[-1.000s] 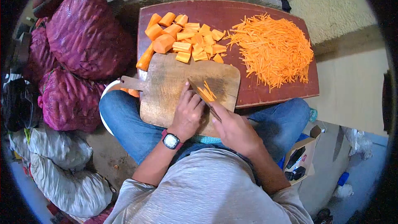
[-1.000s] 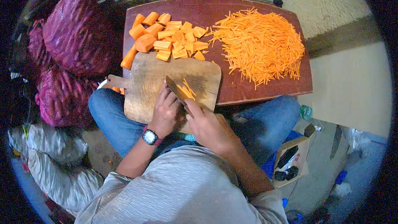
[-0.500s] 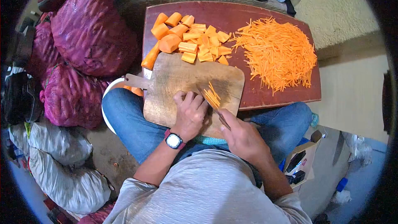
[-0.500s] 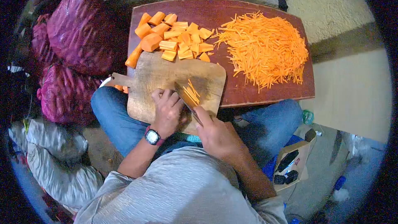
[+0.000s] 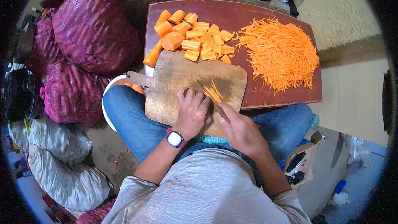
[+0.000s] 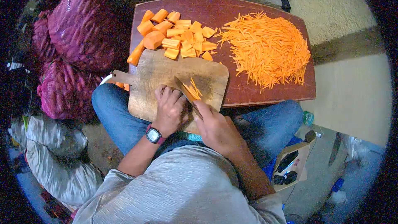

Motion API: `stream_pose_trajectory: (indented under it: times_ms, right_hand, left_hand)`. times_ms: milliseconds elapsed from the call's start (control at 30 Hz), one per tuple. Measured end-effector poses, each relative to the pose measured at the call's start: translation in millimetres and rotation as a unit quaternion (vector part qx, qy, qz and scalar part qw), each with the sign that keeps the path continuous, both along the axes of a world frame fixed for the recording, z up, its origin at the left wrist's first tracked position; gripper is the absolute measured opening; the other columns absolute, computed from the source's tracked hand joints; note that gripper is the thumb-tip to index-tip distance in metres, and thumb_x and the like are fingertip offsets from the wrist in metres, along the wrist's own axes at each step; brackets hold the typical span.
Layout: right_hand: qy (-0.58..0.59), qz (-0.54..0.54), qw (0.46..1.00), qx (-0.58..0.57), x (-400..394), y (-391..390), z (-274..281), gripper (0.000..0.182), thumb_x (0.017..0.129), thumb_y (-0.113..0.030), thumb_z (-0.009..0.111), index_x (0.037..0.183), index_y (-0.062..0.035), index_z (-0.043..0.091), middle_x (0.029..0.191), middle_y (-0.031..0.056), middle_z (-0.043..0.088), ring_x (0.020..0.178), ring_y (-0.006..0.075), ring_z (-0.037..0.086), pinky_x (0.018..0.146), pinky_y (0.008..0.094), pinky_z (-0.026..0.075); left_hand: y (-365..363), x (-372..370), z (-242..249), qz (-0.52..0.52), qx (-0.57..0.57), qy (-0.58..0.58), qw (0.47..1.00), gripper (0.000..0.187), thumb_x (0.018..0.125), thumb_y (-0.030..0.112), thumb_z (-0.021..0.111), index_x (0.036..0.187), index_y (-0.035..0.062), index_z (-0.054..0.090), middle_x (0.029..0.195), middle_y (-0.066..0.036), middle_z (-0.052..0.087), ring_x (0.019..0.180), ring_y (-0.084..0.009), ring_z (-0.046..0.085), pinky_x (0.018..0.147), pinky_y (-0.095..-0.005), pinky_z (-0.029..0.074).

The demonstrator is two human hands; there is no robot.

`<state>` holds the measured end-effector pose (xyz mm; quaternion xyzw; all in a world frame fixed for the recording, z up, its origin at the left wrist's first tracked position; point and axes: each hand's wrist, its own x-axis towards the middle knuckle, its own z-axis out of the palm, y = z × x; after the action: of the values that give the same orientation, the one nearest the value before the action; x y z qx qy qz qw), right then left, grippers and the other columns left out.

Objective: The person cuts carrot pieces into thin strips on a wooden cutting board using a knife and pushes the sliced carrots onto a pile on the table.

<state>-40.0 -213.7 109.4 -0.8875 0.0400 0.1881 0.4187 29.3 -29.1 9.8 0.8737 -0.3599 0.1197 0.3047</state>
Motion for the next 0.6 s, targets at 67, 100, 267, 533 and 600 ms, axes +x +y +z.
stream_pose_trajectory:
  times_ms: [67,100,267,533,600]
  right_hand:
    - [0.004,0.005,1.0,-0.008,1.7,-0.2,0.2,0.047,0.106,-0.014,0.06,0.149,0.0001,0.052,0.119,0.0344,0.07,0.111,0.0534,0.069,0.09,0.0566,0.056]
    - [-0.017,0.011,1.0,0.002,-0.5,-2.3,-1.9,0.047,0.105,-0.014,0.06,0.149,0.0001,0.051,0.118,0.0344,0.071,0.111,0.0536,0.069,0.089,0.0567,0.056]
    - [0.002,-0.001,1.0,-0.002,-10.0,-1.7,-1.1,0.046,0.105,-0.013,0.061,0.148,0.0,0.052,0.115,0.0343,0.071,0.108,0.0542,0.069,0.086,0.0568,0.057]
    - [-0.032,0.003,0.999,0.023,-10.3,-4.9,3.5,0.045,0.104,-0.013,0.062,0.146,0.0031,0.053,0.113,0.0351,0.071,0.107,0.0547,0.069,0.087,0.0566,0.057]
    - [-0.053,0.013,0.998,0.019,-8.1,-5.6,-6.3,0.045,0.104,-0.013,0.062,0.146,0.0033,0.053,0.112,0.0352,0.071,0.107,0.0545,0.069,0.087,0.0563,0.057]
  left_hand:
    - [-0.6,-0.9,-0.9,-0.001,-0.007,-0.002,1.0,0.041,0.064,0.015,0.081,0.102,0.0015,0.076,0.101,-0.012,0.064,0.102,-0.0341,0.06,0.106,-0.0582,0.039]
    - [-1.4,0.5,-1.0,0.001,-0.015,-0.004,1.0,0.041,0.064,0.015,0.081,0.102,0.0016,0.076,0.101,-0.012,0.065,0.102,-0.0341,0.059,0.106,-0.0584,0.039]
    - [-0.5,-0.3,1.8,0.009,0.005,-0.008,1.0,0.04,0.064,0.014,0.081,0.102,0.0021,0.077,0.1,-0.012,0.065,0.102,-0.0346,0.06,0.107,-0.058,0.039]
    - [0.3,-1.1,-1.5,0.012,0.003,-0.001,1.0,0.039,0.064,0.013,0.08,0.102,0.0018,0.077,0.098,-0.013,0.064,0.102,-0.035,0.06,0.107,-0.0582,0.039]
    - [-0.6,-0.6,-0.7,0.007,-0.005,-0.001,1.0,0.038,0.066,0.012,0.08,0.102,0.0013,0.077,0.098,-0.013,0.064,0.101,-0.0358,0.06,0.107,-0.0586,0.04]
